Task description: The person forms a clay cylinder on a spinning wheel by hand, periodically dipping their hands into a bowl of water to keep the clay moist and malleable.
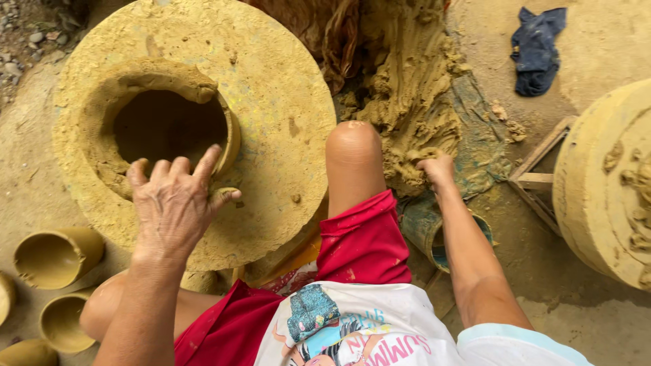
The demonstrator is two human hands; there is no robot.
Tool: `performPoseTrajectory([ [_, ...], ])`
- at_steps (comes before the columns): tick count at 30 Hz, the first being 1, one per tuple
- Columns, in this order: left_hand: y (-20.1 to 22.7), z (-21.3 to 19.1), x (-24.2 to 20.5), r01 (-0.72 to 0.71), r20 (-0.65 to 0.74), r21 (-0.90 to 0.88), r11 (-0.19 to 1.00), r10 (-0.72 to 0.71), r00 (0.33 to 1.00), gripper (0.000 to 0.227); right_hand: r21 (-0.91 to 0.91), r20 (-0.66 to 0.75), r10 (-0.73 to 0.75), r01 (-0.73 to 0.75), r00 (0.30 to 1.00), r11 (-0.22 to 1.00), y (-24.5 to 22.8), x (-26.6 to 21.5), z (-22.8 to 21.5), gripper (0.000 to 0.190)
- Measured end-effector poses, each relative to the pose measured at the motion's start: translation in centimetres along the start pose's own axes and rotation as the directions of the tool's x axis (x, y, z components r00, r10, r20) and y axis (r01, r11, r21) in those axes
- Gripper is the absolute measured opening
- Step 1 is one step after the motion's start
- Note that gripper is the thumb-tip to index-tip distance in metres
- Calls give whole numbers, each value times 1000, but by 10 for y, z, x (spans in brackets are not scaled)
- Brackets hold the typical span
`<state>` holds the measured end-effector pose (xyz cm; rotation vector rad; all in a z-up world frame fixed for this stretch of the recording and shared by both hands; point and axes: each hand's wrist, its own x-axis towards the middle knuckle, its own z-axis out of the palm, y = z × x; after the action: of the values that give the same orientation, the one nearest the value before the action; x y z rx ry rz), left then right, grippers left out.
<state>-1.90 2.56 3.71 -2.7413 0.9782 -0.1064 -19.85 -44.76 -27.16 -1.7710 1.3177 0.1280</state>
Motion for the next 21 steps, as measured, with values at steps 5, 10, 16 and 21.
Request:
performPoseTrajectory([
  [5,-8,-5,-4,-101,-311,-295,950,5,950,96,644,-25,-286,234,958,729,-12,-24,-79,47],
  [10,62,-15,-22,-22,-283,-811,585,-359,889,51,879,54,-772,336,634,338,-104,-131,-117,52],
  [16,165,-39,-8,-324,-278,-940,-105,-317,907,116,950,227,-772,39,593,310,-195,-279,-33,58],
  [21,155,-37,-47,-199,-224,-974,108,-577,785,86,927,153,-870,236,468,290,-189,-319,49,36],
])
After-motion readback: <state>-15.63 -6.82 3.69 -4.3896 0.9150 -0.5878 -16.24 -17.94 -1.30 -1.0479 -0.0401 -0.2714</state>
